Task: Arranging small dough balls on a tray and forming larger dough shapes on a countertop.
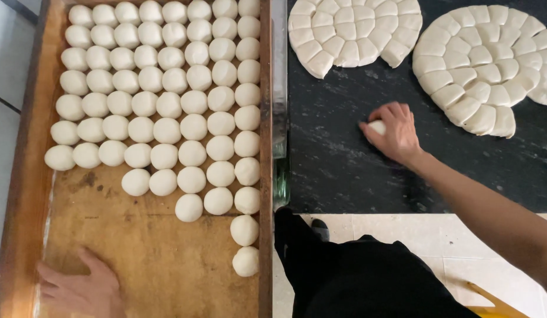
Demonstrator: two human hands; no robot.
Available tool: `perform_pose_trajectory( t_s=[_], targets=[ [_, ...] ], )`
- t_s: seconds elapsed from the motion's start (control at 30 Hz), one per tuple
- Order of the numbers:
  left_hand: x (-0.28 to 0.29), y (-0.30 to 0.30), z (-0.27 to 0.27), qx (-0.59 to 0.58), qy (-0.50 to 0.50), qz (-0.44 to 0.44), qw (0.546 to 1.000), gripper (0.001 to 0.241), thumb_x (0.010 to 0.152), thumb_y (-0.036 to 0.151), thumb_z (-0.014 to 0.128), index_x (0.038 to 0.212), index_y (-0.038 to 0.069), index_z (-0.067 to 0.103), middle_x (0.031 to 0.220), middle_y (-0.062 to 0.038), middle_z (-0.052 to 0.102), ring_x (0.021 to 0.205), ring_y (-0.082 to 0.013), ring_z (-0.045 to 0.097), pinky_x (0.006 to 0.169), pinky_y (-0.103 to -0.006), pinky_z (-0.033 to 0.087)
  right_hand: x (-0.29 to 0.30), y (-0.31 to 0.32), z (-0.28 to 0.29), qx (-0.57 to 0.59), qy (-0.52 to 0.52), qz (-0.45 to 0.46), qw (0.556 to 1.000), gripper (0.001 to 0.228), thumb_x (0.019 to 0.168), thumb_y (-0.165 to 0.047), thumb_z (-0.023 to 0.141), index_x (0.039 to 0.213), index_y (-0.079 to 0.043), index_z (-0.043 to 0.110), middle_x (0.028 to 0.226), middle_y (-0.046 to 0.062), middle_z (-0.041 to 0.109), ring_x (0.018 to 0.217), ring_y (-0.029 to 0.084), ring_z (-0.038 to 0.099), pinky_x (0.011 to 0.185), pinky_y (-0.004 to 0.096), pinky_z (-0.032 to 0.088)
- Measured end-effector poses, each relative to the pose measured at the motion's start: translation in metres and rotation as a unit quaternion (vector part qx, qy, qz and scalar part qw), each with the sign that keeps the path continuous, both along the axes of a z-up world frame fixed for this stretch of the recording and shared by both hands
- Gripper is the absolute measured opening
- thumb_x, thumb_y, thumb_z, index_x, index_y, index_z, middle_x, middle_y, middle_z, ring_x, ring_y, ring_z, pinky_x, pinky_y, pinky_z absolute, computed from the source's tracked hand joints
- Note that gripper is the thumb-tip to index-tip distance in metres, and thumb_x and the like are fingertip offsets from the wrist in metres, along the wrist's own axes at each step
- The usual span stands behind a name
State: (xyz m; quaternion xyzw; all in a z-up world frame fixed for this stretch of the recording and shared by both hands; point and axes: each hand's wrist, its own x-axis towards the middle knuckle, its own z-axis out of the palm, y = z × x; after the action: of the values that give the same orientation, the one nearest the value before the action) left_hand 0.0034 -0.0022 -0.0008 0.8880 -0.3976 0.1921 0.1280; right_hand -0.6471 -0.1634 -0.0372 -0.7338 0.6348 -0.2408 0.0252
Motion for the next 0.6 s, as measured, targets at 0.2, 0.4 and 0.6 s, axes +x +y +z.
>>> perform_pose_trajectory(
  t_s=[0.2,0.4,0.6],
  targets=[
    [-0.003,-0.004,0.002,-0.06,0.087,-0.03,0.994,0.06,0.113,0.019,0.07,0.155,-0.007,0.037,0.134,-0.04,0.048,0.115,-0.057,0.045,0.097,-0.0639,0.034,0.086,-0.026,0.007,-0.03,-0.072,0.02,0.997,0.043,0.086,-0.039,0.087,0.09,-0.002,0.065,0.095,0.012,0.063,0.091,0.028,0.057,0.086,0.041,0.05],
    [0.0,-0.001,0.0,-0.071,0.057,-0.062,0.994,0.062,0.11,0.015,0.074,0.153,-0.012,0.039,0.127,-0.038,0.051,0.113,-0.052,0.045,0.097,-0.0594,0.036,0.041,0.055,0.014,-0.002,-0.014,0.146,0.989,0.015,0.09,-0.017,0.077,0.099,-0.009,0.067,0.116,0.01,0.064,0.105,0.025,0.06,0.096,0.041,0.049],
    [-0.007,-0.008,0.006,-0.047,0.096,-0.011,0.994,0.06,0.116,0.027,0.066,0.153,-0.011,0.038,0.13,-0.035,0.048,0.117,-0.0499,0.042,0.096,-0.0601,0.037,0.043,-0.061,-0.005,-0.07,-0.05,-0.052,0.995,0.024,0.091,-0.02,0.088,0.092,-0.004,0.07,0.1,0.012,0.065,0.098,0.031,0.058,0.09,0.041,0.05]
  ],
)
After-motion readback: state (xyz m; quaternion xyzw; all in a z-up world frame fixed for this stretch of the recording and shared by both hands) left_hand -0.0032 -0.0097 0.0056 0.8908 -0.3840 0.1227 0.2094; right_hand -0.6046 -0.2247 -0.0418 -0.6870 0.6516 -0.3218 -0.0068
